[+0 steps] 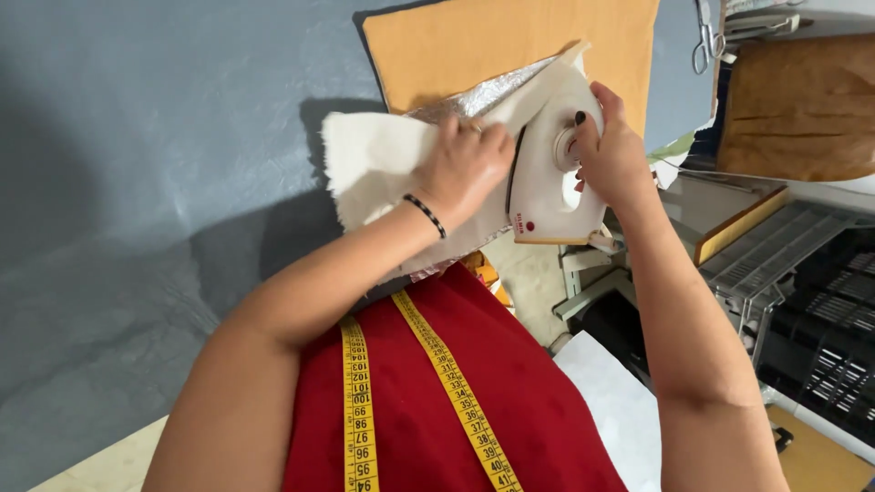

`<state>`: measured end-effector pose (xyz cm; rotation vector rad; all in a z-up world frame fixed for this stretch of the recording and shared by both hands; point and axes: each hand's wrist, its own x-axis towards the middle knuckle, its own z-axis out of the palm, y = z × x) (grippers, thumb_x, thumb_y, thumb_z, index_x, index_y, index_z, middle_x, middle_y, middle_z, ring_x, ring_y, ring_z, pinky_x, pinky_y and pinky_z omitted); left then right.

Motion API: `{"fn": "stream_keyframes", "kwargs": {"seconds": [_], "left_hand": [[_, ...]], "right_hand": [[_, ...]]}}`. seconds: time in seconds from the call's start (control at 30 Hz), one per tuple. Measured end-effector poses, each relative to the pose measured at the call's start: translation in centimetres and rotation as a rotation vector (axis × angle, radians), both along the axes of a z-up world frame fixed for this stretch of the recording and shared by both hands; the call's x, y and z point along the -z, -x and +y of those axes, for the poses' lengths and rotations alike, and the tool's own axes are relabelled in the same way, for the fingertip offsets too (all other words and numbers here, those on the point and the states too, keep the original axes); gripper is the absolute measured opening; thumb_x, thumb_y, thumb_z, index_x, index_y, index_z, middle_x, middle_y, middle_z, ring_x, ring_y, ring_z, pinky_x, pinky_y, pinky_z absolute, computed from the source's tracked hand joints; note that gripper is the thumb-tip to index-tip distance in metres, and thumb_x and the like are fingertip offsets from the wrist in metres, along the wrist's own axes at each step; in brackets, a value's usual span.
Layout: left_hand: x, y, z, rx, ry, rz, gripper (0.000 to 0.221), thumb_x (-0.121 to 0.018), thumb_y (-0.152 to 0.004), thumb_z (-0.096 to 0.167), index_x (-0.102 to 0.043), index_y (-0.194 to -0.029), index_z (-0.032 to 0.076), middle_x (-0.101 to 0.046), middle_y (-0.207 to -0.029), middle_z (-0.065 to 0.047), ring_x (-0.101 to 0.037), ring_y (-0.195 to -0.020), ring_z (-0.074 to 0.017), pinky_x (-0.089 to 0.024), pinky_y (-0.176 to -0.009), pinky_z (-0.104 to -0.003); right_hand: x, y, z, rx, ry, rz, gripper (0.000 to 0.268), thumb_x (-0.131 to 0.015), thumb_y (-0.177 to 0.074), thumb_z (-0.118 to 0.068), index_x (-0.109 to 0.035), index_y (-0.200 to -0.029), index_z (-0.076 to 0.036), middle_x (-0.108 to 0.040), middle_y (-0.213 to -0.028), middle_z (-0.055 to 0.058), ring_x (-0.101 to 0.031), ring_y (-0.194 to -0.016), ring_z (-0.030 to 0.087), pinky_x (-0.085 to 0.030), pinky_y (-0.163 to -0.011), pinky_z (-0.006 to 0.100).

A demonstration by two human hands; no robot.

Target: Applying a gold foil transfer to fabric using a hand iron and a butterfly-shaped template.

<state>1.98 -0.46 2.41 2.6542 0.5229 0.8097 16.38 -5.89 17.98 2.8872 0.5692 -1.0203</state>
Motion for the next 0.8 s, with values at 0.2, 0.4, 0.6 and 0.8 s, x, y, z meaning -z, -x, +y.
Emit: {"fn": "stream_keyframes", "kwargs": {"seconds": [0.2,0.4,0.6,0.8], "left_hand": [[0.5,-2.4,4.1,-0.254,0.043,0.187,0.021,-0.074,-0.086,0.015,-0.059,-0.101,0.011,-0.060,-0.088,-0.006,-0.054,-0.065,-0.0211,-0.044,-0.061,-0.035],[4.9,-6.1,4.2,-0.345,0.129,0.217,0.036,-0.076,-0.060,0.003,-0.058,-0.091,0.012,-0.057,-0.058,0.000,-0.056,-0.052,-0.0218,-0.040,-0.050,-0.037],[4.7,-6.4,5.4,-0.232,0.348,0.252,0.022,-0.067,-0.069,-0.003,-0.065,-0.089,0.006,-0.062,-0.057,-0.007,-0.062,-0.052,-0.0286,-0.043,-0.044,-0.042],[4.1,-5.9,5.7,-0.126,0.381,0.299,0.028,-0.063,-0.068,-0.011,-0.058,-0.063,0.016,-0.057,-0.053,-0.005,-0.059,-0.052,-0.0301,-0.045,-0.047,-0.044]], "right_hand": [[0.6,0.5,-1.3,-0.049,-0.001,-0.009,0.043,-0.037,-0.105,-0.034,-0.034,-0.142,-0.012,-0.067,-0.078,0.019,-0.062,-0.050,0.032,-0.050,-0.056,0.048],[0.0,1.2,-0.5,-0.120,0.012,0.001,0.045,-0.038,-0.103,-0.034,-0.035,-0.142,-0.013,-0.067,-0.081,0.019,-0.060,-0.047,0.034,-0.049,-0.057,0.048],[3.1,-0.8,-4.1,-0.297,-0.015,-0.034,0.048,-0.045,-0.101,-0.035,-0.036,-0.143,-0.014,-0.070,-0.101,0.020,-0.064,-0.060,0.046,-0.048,-0.065,0.061],[1.1,-0.1,-1.6,-0.236,-0.013,-0.034,0.044,-0.041,-0.104,-0.038,-0.036,-0.140,-0.013,-0.068,-0.084,0.021,-0.060,-0.048,0.038,-0.048,-0.059,0.055]]}}
